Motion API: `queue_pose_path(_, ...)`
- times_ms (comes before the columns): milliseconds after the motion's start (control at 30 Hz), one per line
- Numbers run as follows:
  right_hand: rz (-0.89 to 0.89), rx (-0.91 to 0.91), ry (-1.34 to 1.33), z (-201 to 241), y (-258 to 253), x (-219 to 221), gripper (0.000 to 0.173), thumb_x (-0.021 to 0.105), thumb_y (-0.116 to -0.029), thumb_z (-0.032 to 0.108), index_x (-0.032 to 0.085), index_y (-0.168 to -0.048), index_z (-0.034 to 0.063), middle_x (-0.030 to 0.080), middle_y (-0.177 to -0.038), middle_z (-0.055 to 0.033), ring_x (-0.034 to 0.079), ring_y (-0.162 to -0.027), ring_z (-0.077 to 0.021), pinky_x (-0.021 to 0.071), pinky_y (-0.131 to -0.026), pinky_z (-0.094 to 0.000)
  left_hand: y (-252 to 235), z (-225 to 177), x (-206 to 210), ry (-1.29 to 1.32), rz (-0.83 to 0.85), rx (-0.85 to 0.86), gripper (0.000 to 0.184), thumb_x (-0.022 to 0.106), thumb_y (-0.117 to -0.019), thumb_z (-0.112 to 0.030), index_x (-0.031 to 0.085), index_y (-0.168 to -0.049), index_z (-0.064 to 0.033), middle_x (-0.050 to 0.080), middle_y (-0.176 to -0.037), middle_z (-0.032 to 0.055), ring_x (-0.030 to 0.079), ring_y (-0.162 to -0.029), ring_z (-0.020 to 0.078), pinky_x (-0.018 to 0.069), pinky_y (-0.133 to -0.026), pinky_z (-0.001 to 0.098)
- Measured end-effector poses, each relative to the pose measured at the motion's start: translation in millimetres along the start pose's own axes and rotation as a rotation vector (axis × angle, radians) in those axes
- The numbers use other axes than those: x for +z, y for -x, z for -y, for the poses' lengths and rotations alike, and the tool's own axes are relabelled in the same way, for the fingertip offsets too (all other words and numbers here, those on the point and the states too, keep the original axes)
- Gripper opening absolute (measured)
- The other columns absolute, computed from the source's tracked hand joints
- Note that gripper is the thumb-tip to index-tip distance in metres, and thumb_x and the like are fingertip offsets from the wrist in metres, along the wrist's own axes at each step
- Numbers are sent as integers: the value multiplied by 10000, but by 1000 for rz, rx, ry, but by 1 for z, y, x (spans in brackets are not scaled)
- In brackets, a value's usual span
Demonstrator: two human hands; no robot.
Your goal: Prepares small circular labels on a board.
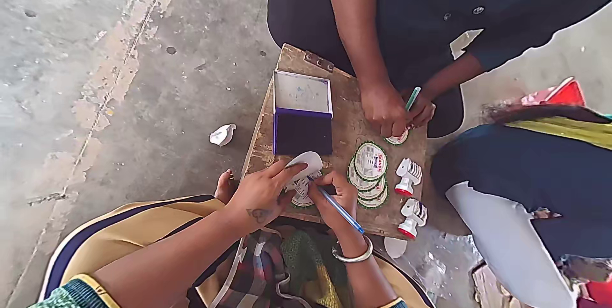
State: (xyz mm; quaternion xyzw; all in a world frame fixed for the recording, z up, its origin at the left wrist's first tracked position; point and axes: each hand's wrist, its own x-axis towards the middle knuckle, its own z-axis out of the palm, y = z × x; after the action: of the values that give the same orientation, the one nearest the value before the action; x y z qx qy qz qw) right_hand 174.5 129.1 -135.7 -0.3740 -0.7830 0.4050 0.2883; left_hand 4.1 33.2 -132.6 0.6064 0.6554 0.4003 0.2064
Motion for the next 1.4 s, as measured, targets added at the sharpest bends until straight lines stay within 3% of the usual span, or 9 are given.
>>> queue_pose_path(300, -60, -52, -78, -2, 5, -1, 73, 717, -783, 55, 647, -764, 50, 690, -745, 40, 626, -695, 71, 517, -643, -106, 4, 3, 5, -39, -17, 100, 427, 685, -868, -165, 694, -1277, -44, 703, -988, 183, 703, -731, 315, 568, -606, 435)
queue_pose_path(400, -113, -98, -259, -5, 6, -6, 126, 712, -831, 44, 676, -863, 160, 699, -848, 142, 642, -793, 89, 548, -712, -110, 4, 6, 2, -77, -20, 183, 538, 761, -801, -348, 697, -1251, -61, 719, -1042, 158, 704, -737, 284, 556, -583, 401)
queue_pose_path(533, -232, -25, -392, -4, 5, -8, 215, 705, -828, 11, 669, -840, 222, 717, -829, 145, 646, -693, 70, 543, -609, -113, 4, 8, 1, -64, 23, 228, 435, 753, -831, -344, 722, -1162, -63, 734, -1127, 154, 737, -843, 288, 578, -640, 397)
queue_pose_path(667, -259, 25, -507, -5, 4, -11, 218, 697, -850, 11, 661, -825, 224, 712, -780, 116, 624, -614, 58, 509, -527, -108, 4, 8, 1, -14, -3, 225, 249, 578, -1000, -227, 768, -970, -69, 762, -1027, 117, 743, -888, 255, 586, -724, 356)
queue_pose_path(900, -252, 29, -595, -2, 8, -14, 232, 673, -854, -26, 650, -825, 203, 716, -774, 97, 629, -605, 53, 511, -531, -105, 4, 9, 1, 77, -15, 189, 170, 656, -904, -170, 781, -836, -77, 769, -906, 109, 746, -809, 220, 582, -697, 353)
queue_pose_path(1067, -199, -36, -572, 2, 20, -16, 183, 725, -880, 73, 686, -881, 252, 709, -825, 135, 626, -645, 69, 515, -558, -96, 1, 5, -3, 158, 6, 69, 218, 783, -815, -280, 782, -774, -67, 732, -764, 100, 705, -704, 195, 539, -644, 363)
queue_pose_path(1167, -217, -144, -592, 0, 24, -18, 117, 725, -908, 150, 696, -921, 262, 677, -845, 146, 599, -653, 76, 494, -556, -91, -1, 3, -5, 186, 13, 9, 314, 767, -832, -368, 762, -759, -63, 701, -708, 74, 664, -660, 160, 507, -620, 341)
queue_pose_path(1267, -211, -223, -621, -2, 26, -17, 107, 705, -916, 153, 686, -935, 256, 657, -848, 152, 598, -688, 78, 489, -591, -87, -2, -3, -10, 197, 45, -74, 297, 794, -822, -334, 753, -771, -45, 697, -727, 87, 650, -666, 167, 495, -627, 355)
queue_pose_path(1400, -113, -260, -378, 0, 25, -18, 71, 678, -941, 194, 646, -952, 256, 635, -865, 183, 595, -769, 115, 490, -664, -59, -5, -5, -10, 193, 26, -136, 273, 803, -829, -293, 734, -784, -33, 686, -710, 81, 636, -646, 163, 487, -613, 360)
